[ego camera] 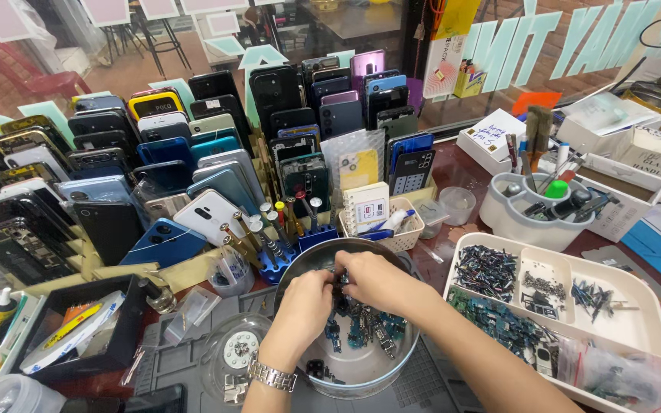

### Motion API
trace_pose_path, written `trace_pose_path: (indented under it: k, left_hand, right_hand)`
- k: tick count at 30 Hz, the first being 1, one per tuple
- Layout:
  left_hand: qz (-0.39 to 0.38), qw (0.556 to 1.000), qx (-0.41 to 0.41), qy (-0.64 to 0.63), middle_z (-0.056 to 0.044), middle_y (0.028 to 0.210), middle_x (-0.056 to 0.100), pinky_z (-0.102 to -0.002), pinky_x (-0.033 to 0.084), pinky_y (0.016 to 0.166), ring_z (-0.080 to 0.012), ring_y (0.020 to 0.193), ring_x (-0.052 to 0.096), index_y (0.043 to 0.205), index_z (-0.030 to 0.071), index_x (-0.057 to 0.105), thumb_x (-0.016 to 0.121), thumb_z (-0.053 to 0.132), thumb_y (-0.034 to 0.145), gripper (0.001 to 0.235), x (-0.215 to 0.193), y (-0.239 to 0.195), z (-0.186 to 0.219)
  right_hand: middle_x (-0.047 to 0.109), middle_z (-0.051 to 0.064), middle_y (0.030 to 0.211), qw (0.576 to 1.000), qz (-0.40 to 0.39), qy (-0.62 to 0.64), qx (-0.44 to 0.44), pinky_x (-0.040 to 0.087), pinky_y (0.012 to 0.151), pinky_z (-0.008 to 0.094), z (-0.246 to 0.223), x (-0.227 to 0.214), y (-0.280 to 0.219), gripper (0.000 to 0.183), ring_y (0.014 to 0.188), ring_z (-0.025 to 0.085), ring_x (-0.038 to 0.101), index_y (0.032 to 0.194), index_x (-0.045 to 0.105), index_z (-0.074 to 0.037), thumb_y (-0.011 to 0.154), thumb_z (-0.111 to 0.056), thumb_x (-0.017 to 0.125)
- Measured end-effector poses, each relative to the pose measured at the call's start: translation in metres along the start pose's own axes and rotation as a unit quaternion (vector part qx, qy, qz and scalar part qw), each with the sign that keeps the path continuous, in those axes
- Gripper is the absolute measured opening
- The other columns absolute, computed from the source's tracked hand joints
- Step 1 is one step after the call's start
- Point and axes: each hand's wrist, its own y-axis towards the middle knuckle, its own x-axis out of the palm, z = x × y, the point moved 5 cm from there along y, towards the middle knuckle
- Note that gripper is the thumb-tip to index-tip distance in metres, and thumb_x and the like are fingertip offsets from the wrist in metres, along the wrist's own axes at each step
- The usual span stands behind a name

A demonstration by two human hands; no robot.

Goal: The person picks small electronic components from a metal bowl and places them into a compartmentalized tray. The hands repeatedly reach into the bowl, select items, and sort them into different sections of the tray.

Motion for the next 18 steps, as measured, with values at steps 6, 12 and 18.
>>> trace_pose_path:
  k: [6, 12, 18]
  left_hand:
    - [0.015, 1.000, 0.000, 0.015, -0.024, 0.104, 0.073, -0.044, 0.054, 0.092, -0.0382, 0.102, 0.070, 0.108, 0.000, 0.073, 0.059, 0.010, 0.091, 0.025, 0.003, 0.001, -0.004]
    - [0.015, 1.000, 0.006, 0.020, -0.023, 0.103, 0.073, -0.044, 0.054, 0.091, -0.0386, 0.100, 0.070, 0.108, 0.000, 0.073, 0.060, 0.011, 0.091, 0.025, 0.002, -0.001, -0.003]
    - [0.021, 1.000, 0.003, -0.013, -0.023, 0.102, 0.074, -0.043, 0.055, 0.088, -0.0375, 0.097, 0.072, 0.108, 0.000, 0.074, 0.061, 0.013, 0.091, 0.025, -0.004, -0.001, 0.003]
  right_hand:
    - [0.073, 0.013, 0.096, 0.986, -0.119, -0.090, 0.070, 0.055, 0.086, 0.043, 0.006, -0.002, -0.020, 0.039, 0.098, 0.032, 0.071, 0.100, 0.070, -0.006, 0.069, -0.023, 0.088]
    - [0.072, 0.012, 0.105, 0.979, -0.157, -0.113, 0.064, 0.054, 0.089, 0.042, -0.004, 0.016, -0.023, 0.053, 0.106, 0.032, 0.067, 0.105, 0.064, -0.005, 0.063, -0.022, 0.092]
    - [0.077, 0.009, 0.089, 0.986, -0.155, -0.039, 0.040, 0.057, 0.081, 0.040, -0.003, 0.004, -0.022, 0.023, 0.090, 0.027, 0.075, 0.093, 0.071, -0.006, 0.073, -0.012, 0.078]
